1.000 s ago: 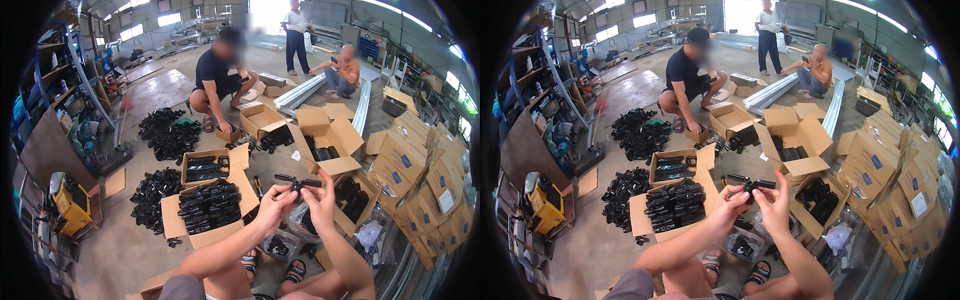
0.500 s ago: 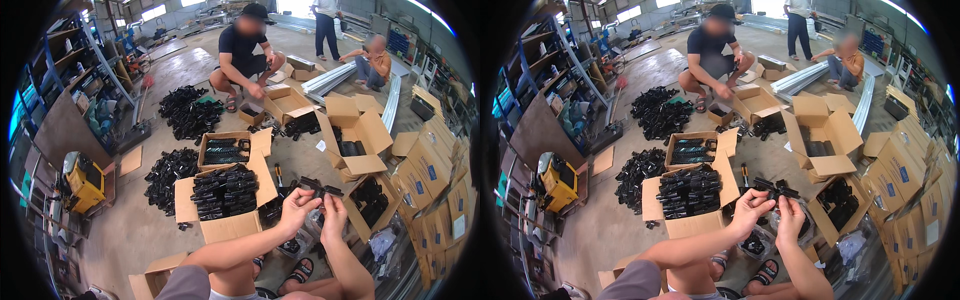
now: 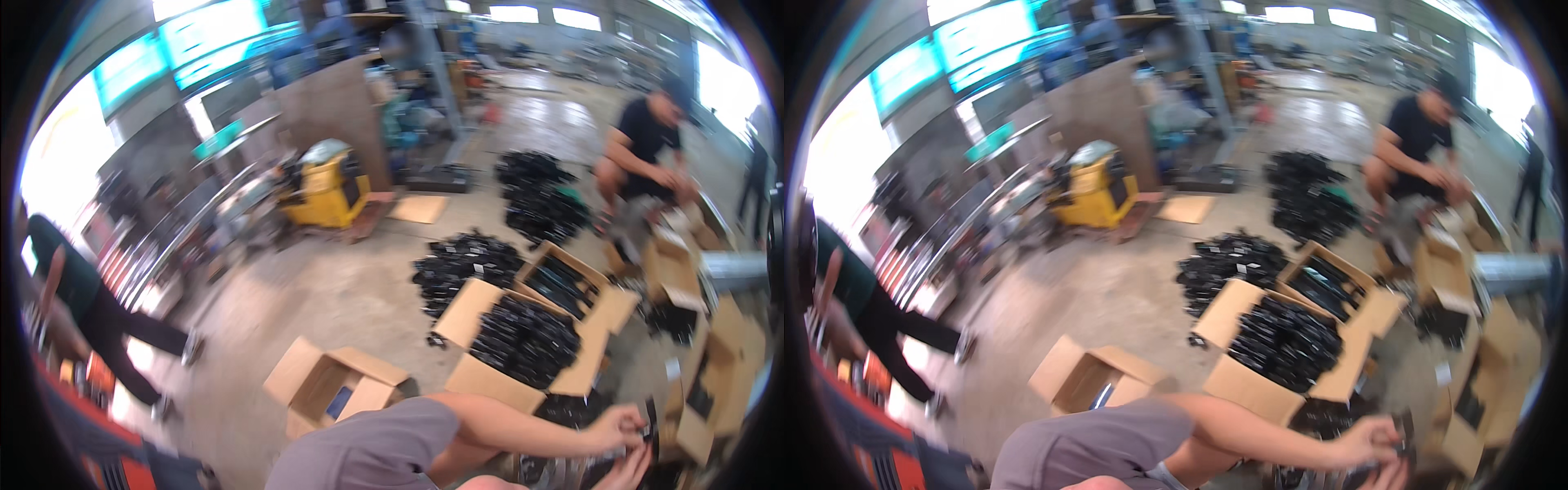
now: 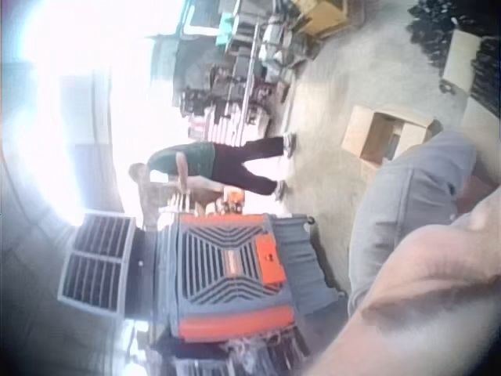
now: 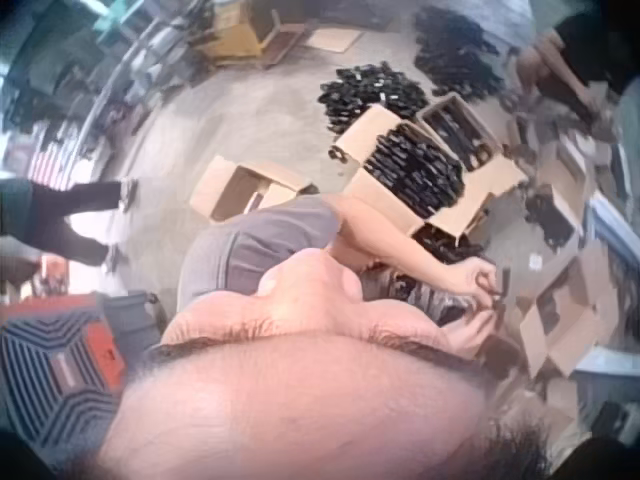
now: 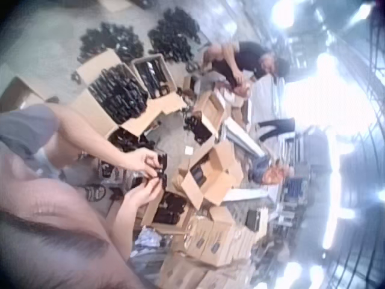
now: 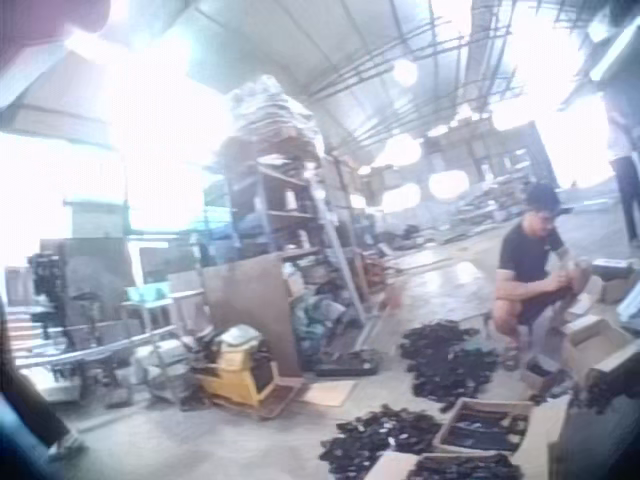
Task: The person sits on the floor in a workshop and assembles small black plastic components by hand. They pick up individual parts from a pile, fit them together, and place the assembled units into a nearby cardboard box.
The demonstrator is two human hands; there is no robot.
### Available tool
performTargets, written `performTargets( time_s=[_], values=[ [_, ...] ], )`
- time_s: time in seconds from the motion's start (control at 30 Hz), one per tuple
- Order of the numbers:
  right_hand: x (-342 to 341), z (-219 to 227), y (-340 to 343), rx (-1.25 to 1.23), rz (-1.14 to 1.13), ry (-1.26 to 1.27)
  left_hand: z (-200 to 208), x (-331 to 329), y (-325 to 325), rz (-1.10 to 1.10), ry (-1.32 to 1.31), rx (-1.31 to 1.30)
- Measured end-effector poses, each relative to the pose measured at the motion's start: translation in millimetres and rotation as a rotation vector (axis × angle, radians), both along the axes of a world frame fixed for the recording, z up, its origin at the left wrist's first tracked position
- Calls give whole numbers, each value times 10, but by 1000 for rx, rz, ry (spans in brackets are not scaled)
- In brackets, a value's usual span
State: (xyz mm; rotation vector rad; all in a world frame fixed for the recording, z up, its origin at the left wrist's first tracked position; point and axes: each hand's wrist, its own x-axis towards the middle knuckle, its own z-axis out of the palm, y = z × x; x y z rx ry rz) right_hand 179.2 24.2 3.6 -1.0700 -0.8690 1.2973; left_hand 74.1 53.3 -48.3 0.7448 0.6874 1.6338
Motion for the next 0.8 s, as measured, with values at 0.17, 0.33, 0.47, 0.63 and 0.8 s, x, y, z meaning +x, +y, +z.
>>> performTargets(
  time_s=[0.17, 0.33, 0.47, 0.63, 0.8],
  values=[
    [69, -149, -78, 0, 121, 25, -332, 79, 9, 22, 364, 0],
    [6, -162, -82, 28, 257, 30, -111, -114, -167, 62, 391, 5],
    [301, -261, 17, 67, 334, 39, 35, -259, -134, -128, 353, 99],
    [74, 164, -138, -90, 269, -260, 402, -748, -490, -477, 277, -200],
    [273, 143, -250, 15, 139, -207, 524, -565, -418, -576, 151, -205]
  ],
)
